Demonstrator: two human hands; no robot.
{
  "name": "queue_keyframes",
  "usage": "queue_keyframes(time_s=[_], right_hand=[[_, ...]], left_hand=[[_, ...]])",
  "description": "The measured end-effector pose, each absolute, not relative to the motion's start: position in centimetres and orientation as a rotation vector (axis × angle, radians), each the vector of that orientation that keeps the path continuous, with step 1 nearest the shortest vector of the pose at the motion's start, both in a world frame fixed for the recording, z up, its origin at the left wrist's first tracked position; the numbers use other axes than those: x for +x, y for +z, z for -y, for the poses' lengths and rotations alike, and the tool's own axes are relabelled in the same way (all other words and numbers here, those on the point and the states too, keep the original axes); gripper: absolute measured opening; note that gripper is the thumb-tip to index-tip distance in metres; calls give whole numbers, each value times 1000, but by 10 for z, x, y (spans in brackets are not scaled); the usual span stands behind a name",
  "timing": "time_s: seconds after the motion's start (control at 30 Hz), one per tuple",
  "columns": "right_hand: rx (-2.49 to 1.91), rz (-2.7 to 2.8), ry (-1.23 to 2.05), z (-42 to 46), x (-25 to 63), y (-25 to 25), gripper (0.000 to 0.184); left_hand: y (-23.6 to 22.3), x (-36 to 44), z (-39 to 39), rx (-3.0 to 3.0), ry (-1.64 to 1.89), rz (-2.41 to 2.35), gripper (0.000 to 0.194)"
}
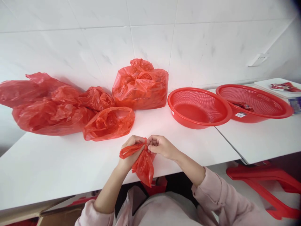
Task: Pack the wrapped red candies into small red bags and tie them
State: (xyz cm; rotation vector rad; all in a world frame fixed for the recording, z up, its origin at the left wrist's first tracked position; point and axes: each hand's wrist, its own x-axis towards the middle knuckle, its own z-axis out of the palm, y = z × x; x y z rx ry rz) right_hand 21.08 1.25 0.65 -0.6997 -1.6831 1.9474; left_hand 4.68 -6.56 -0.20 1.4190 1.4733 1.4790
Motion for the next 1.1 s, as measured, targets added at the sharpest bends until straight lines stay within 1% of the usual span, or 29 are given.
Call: queue_keyframes(time_s=[0.07,0.23,0.27,0.3,0.33,0.4,0.43,0.47,0.5,0.53,0.57,0.7,0.77,0.83,0.97,1.1], right_hand=[[-676,1780,1883,-13,212,10,10],[-649,1984,1819,-10,211,12,8],[-653,2050,1734,-9,211,12,7],[-663,2130,1569,-8,211,11,6],[-663,2217,1329,-8,211,10,5],[-595,2351,755,-10,211,9,2],[-532,2385,513,-11,211,9,4],[-468,2402,351,-13,211,9,7],[-428,2400,282,-15,211,9,8],[-430,2382,311,-16,212,9,9],[-461,2355,424,-17,213,9,9],[-594,2202,1137,-14,215,8,12],[-592,2166,1249,-11,216,8,6],[-573,2180,1153,-8,216,10,3],[-515,2279,758,-4,215,17,9],[-536,2366,542,1,218,18,11]], left_hand=[[4,43,67,1425,1407,-1463,11],[9,36,71,1397,1264,-1353,12],[8,35,72,1391,1248,-1331,12],[6,34,72,1386,1237,-1311,13],[5,34,72,1382,1230,-1293,13],[1,33,71,1378,1231,-1262,15],[0,33,71,1376,1236,-1251,16],[-1,33,70,1373,1244,-1242,16],[-1,33,69,1370,1252,-1236,17],[-1,33,68,1366,1261,-1233,17],[-1,34,67,1361,1269,-1232,17],[2,35,65,1340,1303,-1247,19],[4,36,66,1336,1313,-1267,19],[4,37,67,1341,1320,-1295,18],[2,39,72,1365,1380,-1388,13],[4,34,77,1393,1479,-1458,9]])
